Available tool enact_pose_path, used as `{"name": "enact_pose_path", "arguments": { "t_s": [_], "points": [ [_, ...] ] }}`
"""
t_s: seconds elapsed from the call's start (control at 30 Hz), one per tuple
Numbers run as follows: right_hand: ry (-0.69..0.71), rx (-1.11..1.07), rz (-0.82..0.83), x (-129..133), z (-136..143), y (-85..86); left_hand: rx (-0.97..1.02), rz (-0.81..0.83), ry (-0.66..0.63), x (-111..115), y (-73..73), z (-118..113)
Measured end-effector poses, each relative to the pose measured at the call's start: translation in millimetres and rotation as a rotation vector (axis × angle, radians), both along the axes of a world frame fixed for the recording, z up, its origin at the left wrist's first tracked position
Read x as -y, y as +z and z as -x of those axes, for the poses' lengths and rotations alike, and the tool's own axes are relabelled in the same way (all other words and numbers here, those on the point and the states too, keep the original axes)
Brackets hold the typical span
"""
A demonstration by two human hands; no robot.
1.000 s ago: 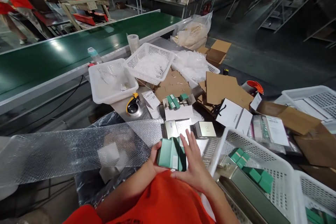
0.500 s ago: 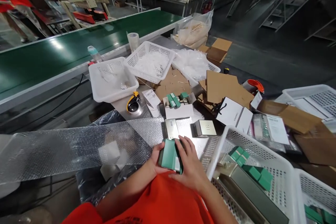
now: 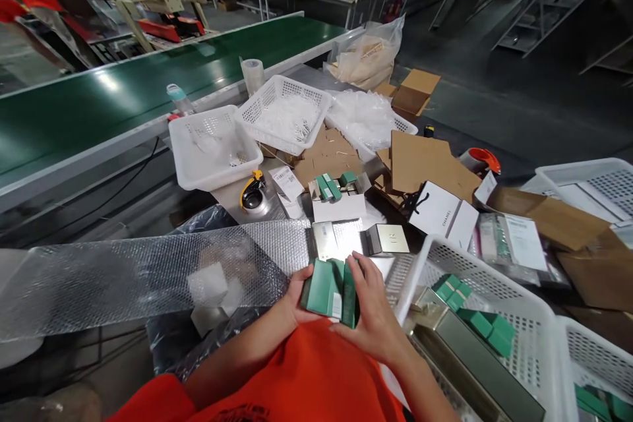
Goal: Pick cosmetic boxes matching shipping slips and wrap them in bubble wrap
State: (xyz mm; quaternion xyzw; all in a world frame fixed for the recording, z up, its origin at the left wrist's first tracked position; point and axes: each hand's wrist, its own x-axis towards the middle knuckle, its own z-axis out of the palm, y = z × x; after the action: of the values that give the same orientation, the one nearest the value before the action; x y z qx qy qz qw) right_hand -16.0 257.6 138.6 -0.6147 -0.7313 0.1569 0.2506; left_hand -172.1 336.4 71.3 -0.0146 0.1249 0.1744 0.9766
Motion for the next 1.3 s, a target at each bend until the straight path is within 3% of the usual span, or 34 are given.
{"name": "enact_pose_path", "arguments": {
  "t_s": [0.47,0.73,0.87,0.97,1.1,1.3],
  "points": [
    [-0.05,0.147,0.039,2,12,-12.3,-0.022,-0.037,-0.071,2,-10.2,-3],
    [-0.025,-0.118,0.016,7,16,-4.7,-0.03,-0.014,-0.058,5,-4.1,-2],
    [-0.132,-0.395,-0.042,14,2,9.6,-0.031,-0.016,-0.06,2,3.9,1],
    [-0.21,-0.365,-0.004,18,-14,17.2,-0.044,-0.018,-0.049,-1,14.7,3],
    [-0.115,-0.24,0.143,20,-20,12.0,-0.124,-0.042,-0.071,-1,21.3,1],
    [-0.016,-0.24,0.137,16,-3,4.8,-0.173,-0.055,-0.091,6,13.2,-6]
  ]
}}
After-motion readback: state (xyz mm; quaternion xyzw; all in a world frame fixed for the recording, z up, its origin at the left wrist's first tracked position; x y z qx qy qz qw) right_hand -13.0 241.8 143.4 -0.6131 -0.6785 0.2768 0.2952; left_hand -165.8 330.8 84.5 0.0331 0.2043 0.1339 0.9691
